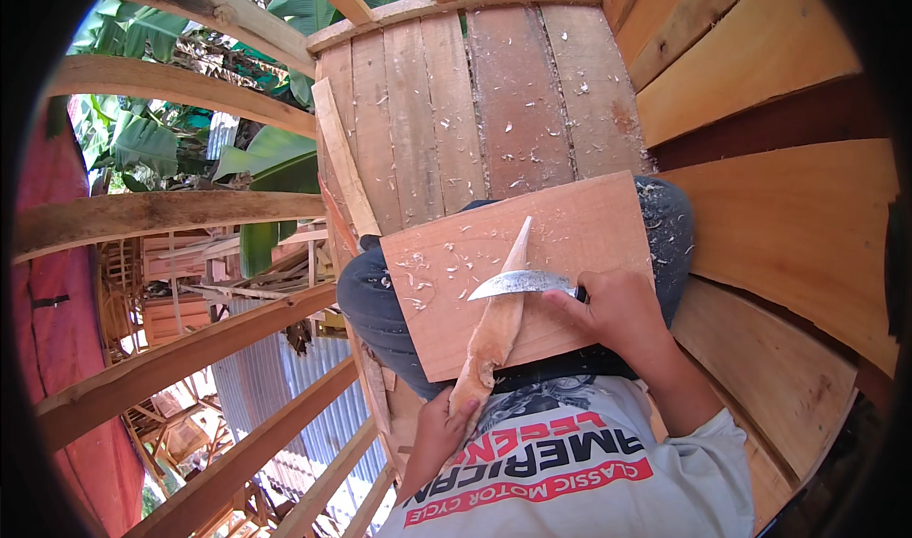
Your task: The person sits on a wooden floor and uses a curved knife to carve a long, thin piece of wood. They hold the wood in their left hand and shave off thin strips with the knife in their right hand, creating a pile of wood shavings on the floor.
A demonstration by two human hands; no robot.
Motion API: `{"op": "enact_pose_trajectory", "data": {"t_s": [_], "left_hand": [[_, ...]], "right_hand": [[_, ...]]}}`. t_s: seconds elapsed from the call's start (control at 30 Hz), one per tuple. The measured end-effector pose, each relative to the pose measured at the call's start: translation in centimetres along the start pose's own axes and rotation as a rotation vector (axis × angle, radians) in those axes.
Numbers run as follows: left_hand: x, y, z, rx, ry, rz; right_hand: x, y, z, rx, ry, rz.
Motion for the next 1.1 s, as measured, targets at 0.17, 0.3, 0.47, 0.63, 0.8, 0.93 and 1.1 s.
{"op": "enact_pose_trajectory", "data": {"t_s": [0.17, 0.3, 0.47, 0.63, 0.8, 0.93, 1.1], "left_hand": [[-1.1, 0.5, 0.3, -0.031, -0.007, -0.116], [-1.4, 0.1, 0.6, -0.115, -0.050, -0.148], [-1.6, -0.1, 0.9, -0.134, -0.047, -0.184], [-2.4, 0.1, 1.2, -0.132, -0.002, -0.169], [-1.8, -0.3, 1.4, -0.122, 0.020, -0.107], [-1.7, -0.2, 1.5, -0.151, -0.005, -0.126], [-2.2, 0.2, 1.8, -0.165, 0.022, -0.174]], "right_hand": [[-0.2, 1.1, 0.3, -0.074, 0.060, -0.121], [0.4, -0.2, 1.5, 0.020, 0.091, -0.224], [1.4, -2.6, 2.6, 0.094, 0.163, -0.297], [-1.2, -0.5, -0.4, -0.064, 0.065, -0.233], [-1.2, 1.6, -1.1, -0.146, 0.042, -0.258], [-0.5, 1.6, -0.3, -0.099, -0.035, -0.289], [-0.6, 1.0, 0.7, -0.072, -0.049, -0.361]]}}
Point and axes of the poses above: each hand's wrist, its own z-axis towards the middle knuckle, its own y-axis out of the palm, x = y × z, the point moved 5 cm from there along z, towards the middle knuckle, and after that the axes turned 2 degrees about -x, right-handed, at the moved point
